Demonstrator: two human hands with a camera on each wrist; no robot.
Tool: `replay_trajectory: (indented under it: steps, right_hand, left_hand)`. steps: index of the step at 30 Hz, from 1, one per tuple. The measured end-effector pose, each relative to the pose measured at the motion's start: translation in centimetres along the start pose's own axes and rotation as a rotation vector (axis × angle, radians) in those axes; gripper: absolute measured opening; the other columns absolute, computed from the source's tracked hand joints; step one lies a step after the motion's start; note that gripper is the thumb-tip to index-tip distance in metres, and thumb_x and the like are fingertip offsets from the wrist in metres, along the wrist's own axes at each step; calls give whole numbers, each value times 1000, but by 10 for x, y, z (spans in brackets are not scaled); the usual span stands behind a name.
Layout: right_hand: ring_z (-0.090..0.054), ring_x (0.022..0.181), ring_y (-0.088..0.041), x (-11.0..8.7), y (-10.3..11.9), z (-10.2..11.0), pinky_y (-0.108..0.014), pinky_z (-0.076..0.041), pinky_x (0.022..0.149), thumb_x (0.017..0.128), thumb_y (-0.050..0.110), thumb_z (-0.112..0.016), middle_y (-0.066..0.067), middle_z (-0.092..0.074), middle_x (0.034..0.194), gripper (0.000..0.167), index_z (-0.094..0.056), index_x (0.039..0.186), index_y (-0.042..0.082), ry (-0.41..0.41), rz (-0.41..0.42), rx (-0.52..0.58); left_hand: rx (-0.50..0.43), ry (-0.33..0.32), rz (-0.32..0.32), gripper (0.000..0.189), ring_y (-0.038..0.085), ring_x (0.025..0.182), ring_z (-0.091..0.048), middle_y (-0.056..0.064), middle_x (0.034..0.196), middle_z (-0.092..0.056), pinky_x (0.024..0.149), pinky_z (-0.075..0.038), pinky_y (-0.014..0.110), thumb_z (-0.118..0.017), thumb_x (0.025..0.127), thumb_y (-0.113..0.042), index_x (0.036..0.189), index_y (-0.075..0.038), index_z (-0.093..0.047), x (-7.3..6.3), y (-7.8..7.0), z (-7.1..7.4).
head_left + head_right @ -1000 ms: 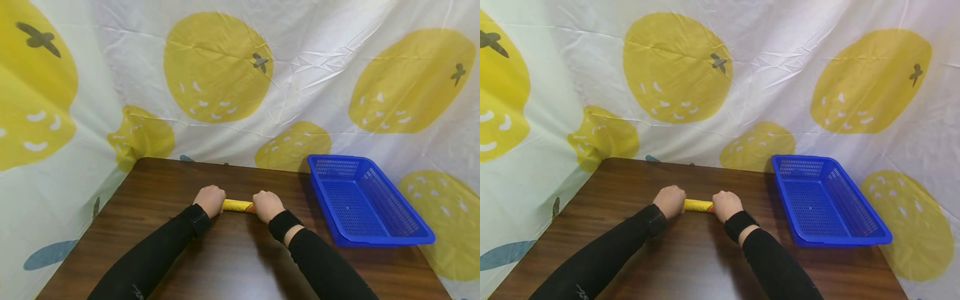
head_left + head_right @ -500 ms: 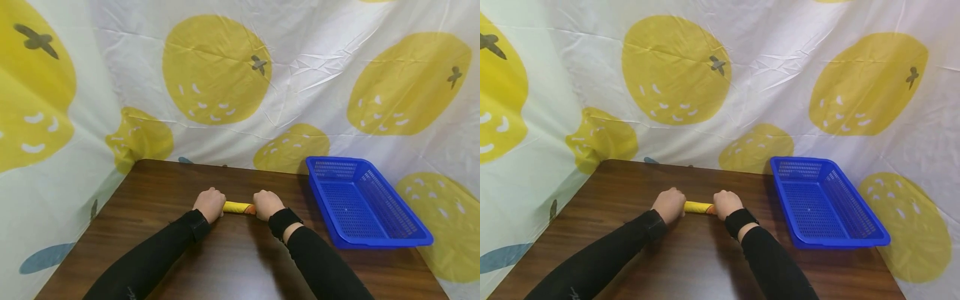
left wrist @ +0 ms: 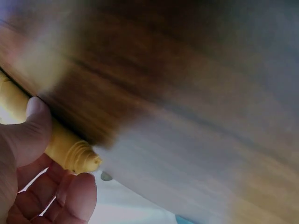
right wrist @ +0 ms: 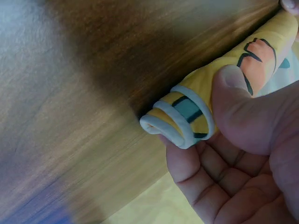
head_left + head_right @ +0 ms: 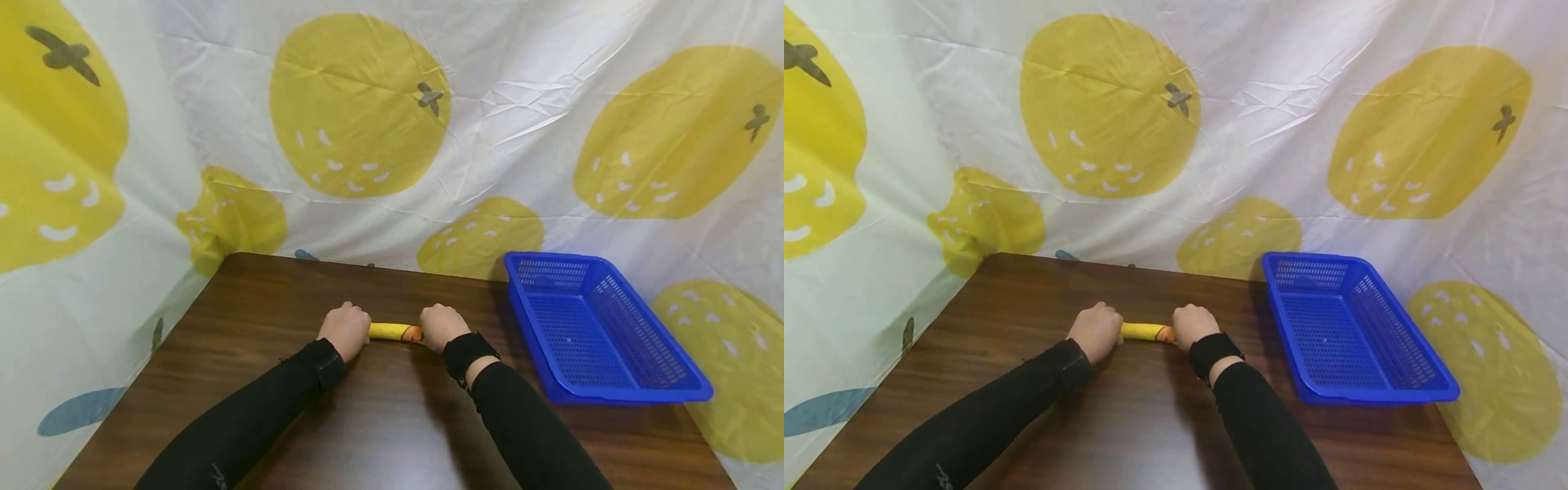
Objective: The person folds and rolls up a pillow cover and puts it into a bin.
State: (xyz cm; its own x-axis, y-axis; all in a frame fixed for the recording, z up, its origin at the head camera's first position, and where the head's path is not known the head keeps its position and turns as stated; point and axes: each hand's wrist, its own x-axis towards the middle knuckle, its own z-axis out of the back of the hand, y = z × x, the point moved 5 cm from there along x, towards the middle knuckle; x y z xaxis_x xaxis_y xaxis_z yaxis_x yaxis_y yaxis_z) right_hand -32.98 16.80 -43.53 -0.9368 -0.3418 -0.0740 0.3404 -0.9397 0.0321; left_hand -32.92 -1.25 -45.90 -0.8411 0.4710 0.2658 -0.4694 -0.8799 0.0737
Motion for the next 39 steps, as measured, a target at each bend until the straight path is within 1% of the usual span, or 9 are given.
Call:
replay_trajectory:
  steps: [3,9,13,16,19,22,28,33,39]
  right_hand:
    - [-70,74,-30,3,-4,-1,-46,-59,75,96,9,-76,-11,-69,77,21,-66,78,7,7,-7,11]
    - [-57,61,-22,10,-13,-7,-41,-50,68,94,14,-79,-2,-55,63,35,-60,65,11,11,2,47]
    - [-55,61,-20,12,-16,-7,-38,-49,67,91,12,-81,2,-54,62,32,-63,65,13,23,12,69]
    - [-55,63,-20,12,-18,-6,-38,-49,68,89,9,-80,2,-56,64,28,-65,66,13,29,6,73]
    - [-53,63,-21,13,-19,-6,-39,-48,69,88,6,-78,1,-55,65,28,-64,65,12,32,-1,75]
    - [-53,64,-21,13,-19,-6,-39,-47,69,87,6,-79,1,-55,66,27,-64,66,12,35,-5,80]
    - [-53,64,-21,12,-19,-6,-38,-46,69,88,4,-78,0,-58,67,20,-69,71,11,49,-24,95]
    - [-52,63,-21,12,-20,-8,-39,-45,68,88,2,-77,-1,-58,66,20,-70,71,11,62,-38,116]
    - [-54,64,-21,12,-22,-9,-39,-46,69,87,5,-79,0,-60,69,18,-70,72,11,51,-35,111]
  left_hand:
    - [18,-25,0,29,24,79,-62,6,85,-76,70,-61,40,-95,80,-33,92,-11,-80,1,1,0]
    - [36,-83,-12,33,25,81,-63,7,88,-78,68,-60,41,-97,77,-30,95,-10,-78,2,-1,1]
    - [37,-90,-36,29,24,81,-63,6,88,-78,68,-61,41,-97,78,-28,93,-10,-79,3,-2,0]
    - [14,-87,-60,26,25,82,-63,7,88,-78,69,-62,41,-95,79,-25,92,-9,-80,5,-2,-1]
    - [-7,-54,-69,24,25,82,-63,7,89,-78,71,-62,41,-93,82,-24,93,-9,-79,8,1,-3]
    - [-38,7,-66,21,25,81,-64,6,87,-77,73,-62,42,-91,85,-25,93,-10,-79,11,5,-6]
    - [-86,99,-70,17,23,76,-65,4,78,-71,74,-61,43,-88,88,-21,84,-12,-75,21,13,-8]
    - [-85,134,-98,19,19,68,-61,2,71,-66,70,-59,41,-88,86,-18,79,-11,-72,30,15,-10]
    - [-113,167,-110,21,19,66,-60,2,70,-67,67,-57,41,-91,82,-17,76,-11,-72,38,16,-13]
